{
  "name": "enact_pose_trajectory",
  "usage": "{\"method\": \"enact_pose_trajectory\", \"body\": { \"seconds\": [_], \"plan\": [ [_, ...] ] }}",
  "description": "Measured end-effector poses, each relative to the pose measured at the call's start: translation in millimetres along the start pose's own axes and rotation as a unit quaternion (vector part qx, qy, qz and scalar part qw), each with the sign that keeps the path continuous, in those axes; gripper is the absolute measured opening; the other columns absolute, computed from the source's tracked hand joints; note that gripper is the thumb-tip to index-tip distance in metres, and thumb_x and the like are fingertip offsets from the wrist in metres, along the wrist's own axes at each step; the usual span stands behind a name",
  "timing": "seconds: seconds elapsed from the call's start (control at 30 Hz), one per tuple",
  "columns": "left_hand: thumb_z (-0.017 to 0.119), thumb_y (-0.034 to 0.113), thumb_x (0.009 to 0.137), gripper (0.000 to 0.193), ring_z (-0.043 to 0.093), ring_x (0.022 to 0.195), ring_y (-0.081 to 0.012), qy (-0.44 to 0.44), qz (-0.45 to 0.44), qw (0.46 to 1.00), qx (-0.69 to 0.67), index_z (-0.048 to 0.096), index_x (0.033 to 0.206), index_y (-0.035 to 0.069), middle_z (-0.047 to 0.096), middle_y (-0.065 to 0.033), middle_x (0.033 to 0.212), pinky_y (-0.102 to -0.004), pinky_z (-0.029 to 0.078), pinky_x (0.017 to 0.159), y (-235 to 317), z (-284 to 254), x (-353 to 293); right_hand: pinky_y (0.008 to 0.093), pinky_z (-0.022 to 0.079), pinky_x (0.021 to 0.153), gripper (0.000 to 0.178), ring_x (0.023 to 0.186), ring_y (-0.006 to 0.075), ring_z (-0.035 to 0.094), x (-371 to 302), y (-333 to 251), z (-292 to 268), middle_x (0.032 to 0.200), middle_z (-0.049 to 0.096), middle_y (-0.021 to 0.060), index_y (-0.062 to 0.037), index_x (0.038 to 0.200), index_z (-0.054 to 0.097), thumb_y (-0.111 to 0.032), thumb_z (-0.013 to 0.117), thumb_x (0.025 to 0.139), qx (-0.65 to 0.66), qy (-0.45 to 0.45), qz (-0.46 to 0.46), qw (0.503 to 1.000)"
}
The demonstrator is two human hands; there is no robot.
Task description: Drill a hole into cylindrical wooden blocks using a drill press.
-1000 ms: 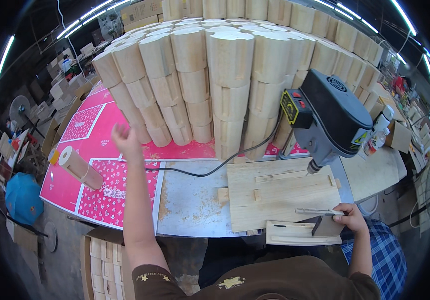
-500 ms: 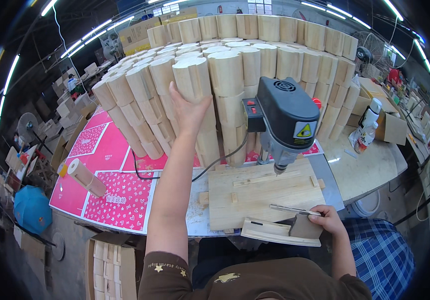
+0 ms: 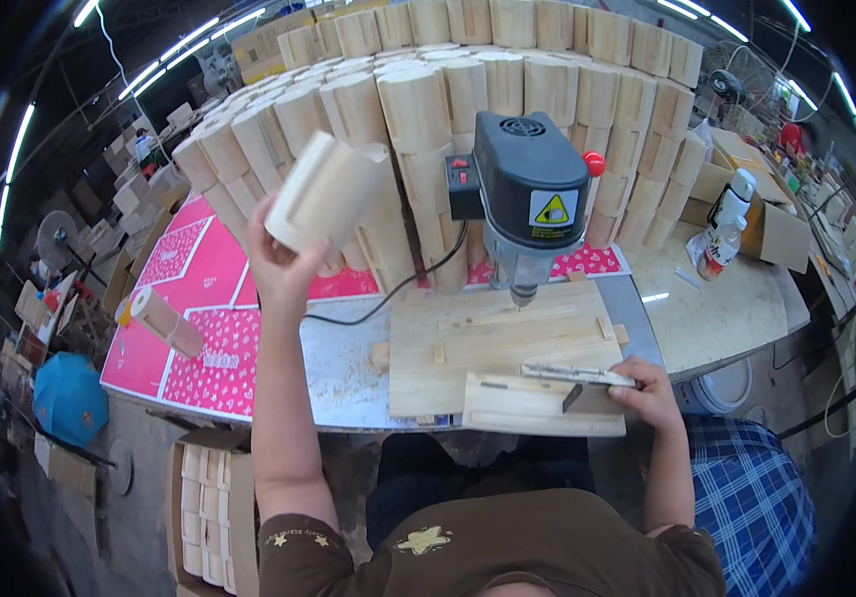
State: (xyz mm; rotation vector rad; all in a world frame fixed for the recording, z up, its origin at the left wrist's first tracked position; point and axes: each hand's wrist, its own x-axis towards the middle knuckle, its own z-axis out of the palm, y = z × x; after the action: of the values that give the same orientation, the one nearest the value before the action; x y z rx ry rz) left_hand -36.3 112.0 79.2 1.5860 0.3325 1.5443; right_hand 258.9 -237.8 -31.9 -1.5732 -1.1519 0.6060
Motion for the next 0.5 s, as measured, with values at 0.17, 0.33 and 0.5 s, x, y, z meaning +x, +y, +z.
{"method": "enact_pose_trajectory", "body": {
  "seconds": [0.17, 0.33, 0.5],
  "plan": [
    [0.078, 0.003, 0.058, 0.081, 0.051, 0.112, -0.0219, -0.161, -0.183, 0.969, -0.026, 0.039, 0.128, 0.006, 0.050, -0.0095, 0.121, -0.0369, 0.044, 0.093, -10, -6, -93, 0.0294, 0.043, 0.076, 0.028, 0.084, 0.0220, 0.056, 44, 7, 2, 0.084, 0.061, 0.0069, -0.0028, 0.090, 0.067, -0.008, 0.075, 0.063, -0.147, 0.002, -0.102, 0.984],
    [0.079, 0.007, 0.057, 0.082, 0.051, 0.112, -0.0227, -0.271, -0.347, 0.897, 0.038, 0.039, 0.128, 0.008, 0.050, -0.0108, 0.121, -0.0394, 0.042, 0.096, -35, -3, -143, 0.0314, 0.043, 0.080, 0.027, 0.087, 0.0213, 0.055, 78, 22, 18, 0.085, 0.060, 0.0052, -0.0051, 0.090, 0.068, -0.008, 0.076, 0.065, -0.165, -0.059, -0.105, 0.979],
    [0.079, 0.011, 0.057, 0.080, 0.047, 0.116, -0.0232, -0.320, -0.369, 0.872, 0.025, 0.041, 0.128, 0.009, 0.053, -0.0113, 0.118, -0.0375, 0.036, 0.100, -52, 0, -157, 0.0281, 0.043, 0.079, 0.026, 0.083, 0.0168, 0.055, 81, 33, 15, 0.088, 0.060, 0.0028, -0.0057, 0.093, 0.069, -0.005, 0.074, 0.068, -0.080, -0.119, -0.042, 0.989]
  ]
}}
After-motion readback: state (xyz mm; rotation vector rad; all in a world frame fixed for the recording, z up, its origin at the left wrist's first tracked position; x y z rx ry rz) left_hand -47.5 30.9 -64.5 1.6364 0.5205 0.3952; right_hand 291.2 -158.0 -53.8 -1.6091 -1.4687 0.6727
